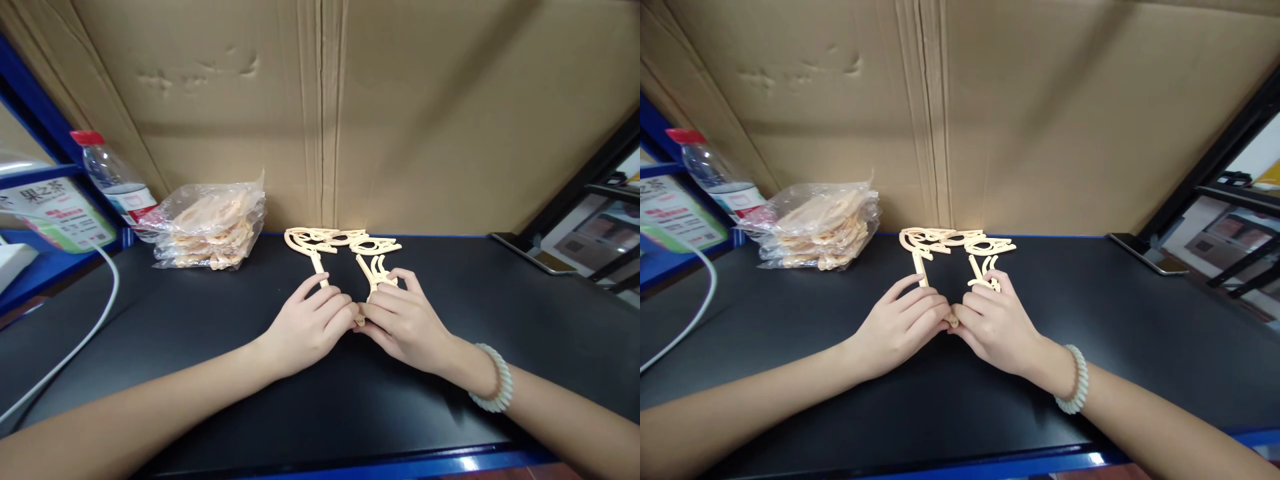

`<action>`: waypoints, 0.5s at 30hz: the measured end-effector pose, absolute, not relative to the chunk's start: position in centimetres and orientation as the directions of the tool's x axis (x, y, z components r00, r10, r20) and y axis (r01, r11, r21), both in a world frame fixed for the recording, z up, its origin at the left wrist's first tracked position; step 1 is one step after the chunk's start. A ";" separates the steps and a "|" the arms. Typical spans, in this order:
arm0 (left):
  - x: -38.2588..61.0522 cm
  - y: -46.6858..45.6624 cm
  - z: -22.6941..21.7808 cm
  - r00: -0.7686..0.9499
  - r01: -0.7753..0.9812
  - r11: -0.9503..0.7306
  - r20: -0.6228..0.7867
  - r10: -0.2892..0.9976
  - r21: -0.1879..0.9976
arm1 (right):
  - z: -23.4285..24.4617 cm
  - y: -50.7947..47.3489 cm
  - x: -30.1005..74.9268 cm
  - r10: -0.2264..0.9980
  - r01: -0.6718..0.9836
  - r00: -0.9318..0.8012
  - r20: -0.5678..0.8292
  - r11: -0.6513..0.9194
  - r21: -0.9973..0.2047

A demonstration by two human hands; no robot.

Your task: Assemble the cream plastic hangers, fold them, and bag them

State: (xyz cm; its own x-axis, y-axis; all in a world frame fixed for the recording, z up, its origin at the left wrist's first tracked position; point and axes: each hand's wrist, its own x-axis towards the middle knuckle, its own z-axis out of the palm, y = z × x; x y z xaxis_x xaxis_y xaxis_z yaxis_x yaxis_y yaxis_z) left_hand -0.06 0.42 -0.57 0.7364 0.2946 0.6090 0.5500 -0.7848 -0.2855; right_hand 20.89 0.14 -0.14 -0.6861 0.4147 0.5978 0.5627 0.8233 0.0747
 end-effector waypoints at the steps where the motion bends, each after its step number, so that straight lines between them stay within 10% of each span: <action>1: -0.1 0.5 -0.6 0.742 0.560 -0.778 0.590 0.318 -0.285 | -0.1 0.1 20.9 0.426 0.568 -0.681 0.596 0.820 0.064; 15: -0.1 0.7 -1.3 0.759 0.533 -0.843 0.482 0.437 -0.075 | -0.4 0.1 20.8 0.412 0.504 -0.734 0.540 0.863 0.026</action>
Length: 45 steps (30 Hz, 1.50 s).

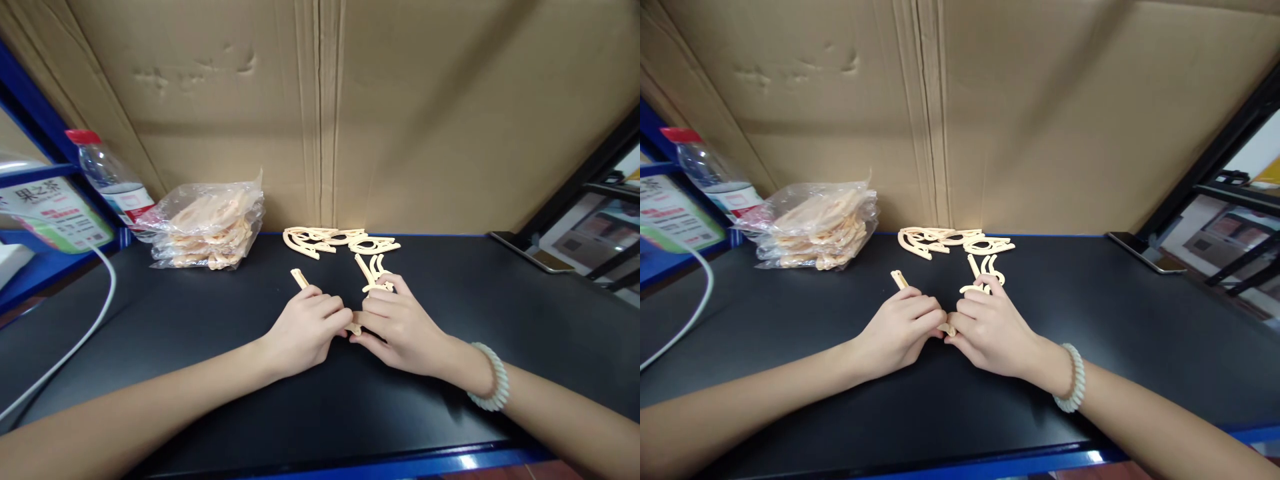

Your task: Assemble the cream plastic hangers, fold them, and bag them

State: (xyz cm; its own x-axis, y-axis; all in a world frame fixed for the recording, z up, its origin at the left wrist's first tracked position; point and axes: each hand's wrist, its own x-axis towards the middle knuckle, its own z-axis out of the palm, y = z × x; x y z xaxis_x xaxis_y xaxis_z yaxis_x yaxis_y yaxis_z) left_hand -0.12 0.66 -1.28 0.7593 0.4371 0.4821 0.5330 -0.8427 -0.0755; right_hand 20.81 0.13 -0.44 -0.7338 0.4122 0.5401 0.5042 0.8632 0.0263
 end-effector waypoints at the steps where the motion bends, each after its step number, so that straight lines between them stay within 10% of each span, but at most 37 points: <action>1: -0.1 0.6 -1.3 0.758 0.532 -0.844 0.484 0.437 -0.070 | -0.5 0.1 20.8 0.413 0.501 -0.734 0.540 0.865 0.019; 18: -0.3 0.6 -0.7 0.796 0.466 -0.879 0.479 0.369 -0.097 | 0.4 0.2 20.8 0.594 0.481 -0.681 0.427 0.804 -0.351; 34: -1.4 3.3 -0.8 0.818 0.460 -0.885 0.422 0.391 -0.072 | -1.6 4.1 21.1 0.585 0.599 -0.648 0.488 0.787 -0.147; 45: -2.2 4.2 0.1 0.853 0.429 -0.903 0.341 0.394 -0.030 | -0.8 3.5 21.9 0.650 0.615 -0.601 0.465 0.748 -0.251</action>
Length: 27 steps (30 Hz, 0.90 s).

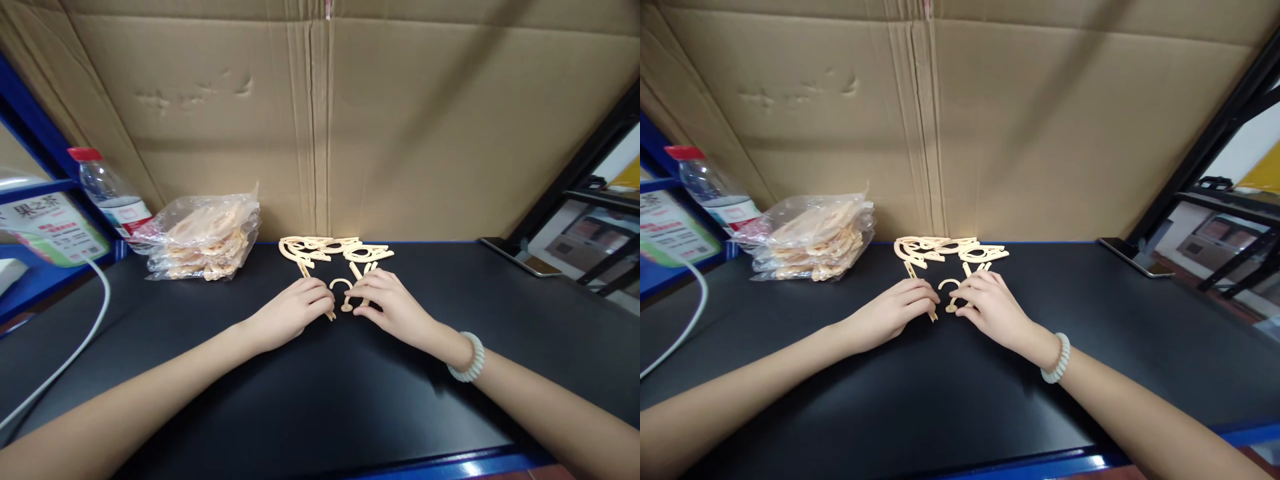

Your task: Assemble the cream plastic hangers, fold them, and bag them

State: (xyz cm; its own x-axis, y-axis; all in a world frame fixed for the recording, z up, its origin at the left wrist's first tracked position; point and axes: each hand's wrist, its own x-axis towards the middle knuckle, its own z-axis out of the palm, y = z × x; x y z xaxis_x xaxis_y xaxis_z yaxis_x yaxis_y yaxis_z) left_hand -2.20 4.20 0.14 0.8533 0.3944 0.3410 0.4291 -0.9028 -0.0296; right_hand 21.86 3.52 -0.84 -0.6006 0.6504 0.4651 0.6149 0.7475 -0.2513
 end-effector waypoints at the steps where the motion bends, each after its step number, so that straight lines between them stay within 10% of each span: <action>1: -2.3 4.2 0.1 0.848 0.434 -0.900 0.352 0.397 -0.031 | -0.8 3.4 21.9 0.645 0.608 -0.604 0.468 0.752 -0.253; 11: -2.1 3.6 -0.1 0.812 0.458 -0.873 0.318 0.488 0.170 | -0.4 2.0 21.4 0.534 0.531 -0.735 0.417 0.836 -0.135; 19: -1.5 2.6 -0.4 0.756 0.599 -0.795 0.393 0.524 -0.092 | -0.5 2.1 21.5 0.572 0.569 -0.724 0.386 0.811 -0.135; 27: -1.0 1.4 -0.8 0.735 0.617 -0.785 0.318 0.598 0.050 | 0.2 2.8 22.5 0.592 0.607 -0.697 0.405 0.788 -0.106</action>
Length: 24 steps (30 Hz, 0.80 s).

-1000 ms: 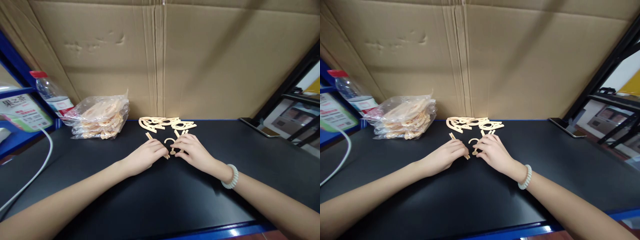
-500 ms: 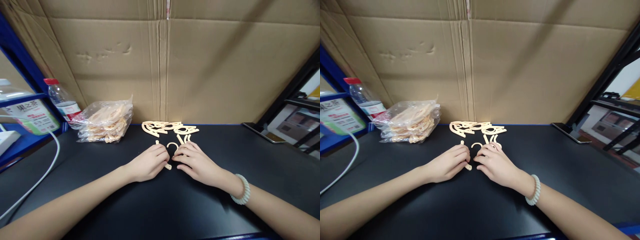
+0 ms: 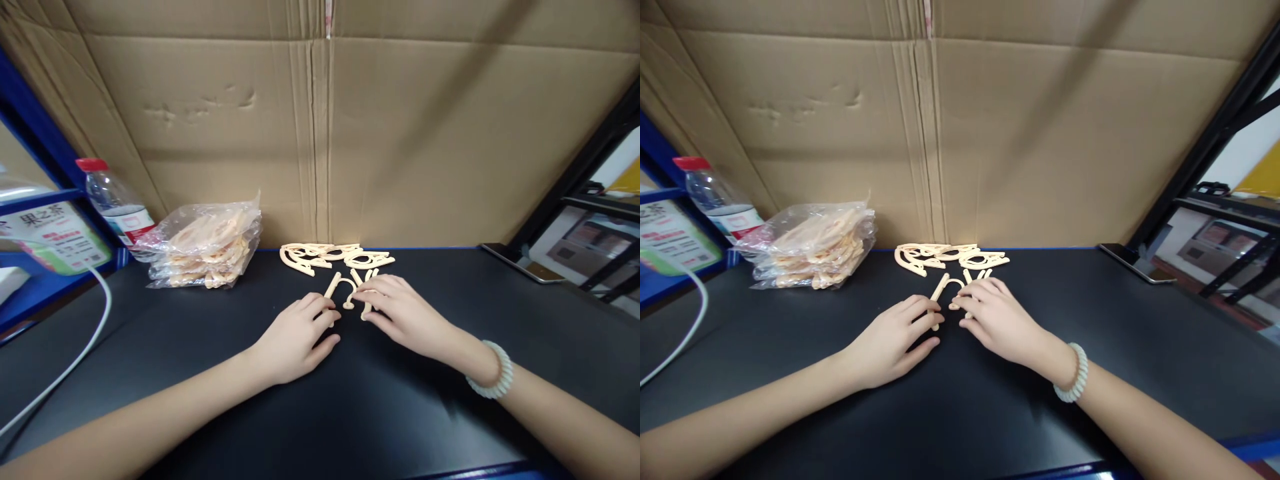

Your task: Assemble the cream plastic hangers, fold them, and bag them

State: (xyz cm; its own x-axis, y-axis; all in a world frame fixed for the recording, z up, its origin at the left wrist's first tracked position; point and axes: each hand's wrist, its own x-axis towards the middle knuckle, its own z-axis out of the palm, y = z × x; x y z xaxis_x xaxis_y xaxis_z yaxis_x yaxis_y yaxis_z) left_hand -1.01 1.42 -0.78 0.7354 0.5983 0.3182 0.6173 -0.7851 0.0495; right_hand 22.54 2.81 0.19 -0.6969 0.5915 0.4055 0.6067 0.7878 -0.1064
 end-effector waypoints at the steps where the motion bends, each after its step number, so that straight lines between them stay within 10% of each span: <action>1: -1.2 1.6 -0.9 0.727 0.619 -0.781 0.318 0.609 0.080 | 0.5 3.0 22.9 0.604 0.625 -0.682 0.413 0.774 -0.100; 24: -2.1 3.4 -2.3 0.601 0.605 -0.765 0.503 0.621 0.222 | 0.9 4.2 25.1 0.822 0.827 -0.523 0.226 0.553 -0.097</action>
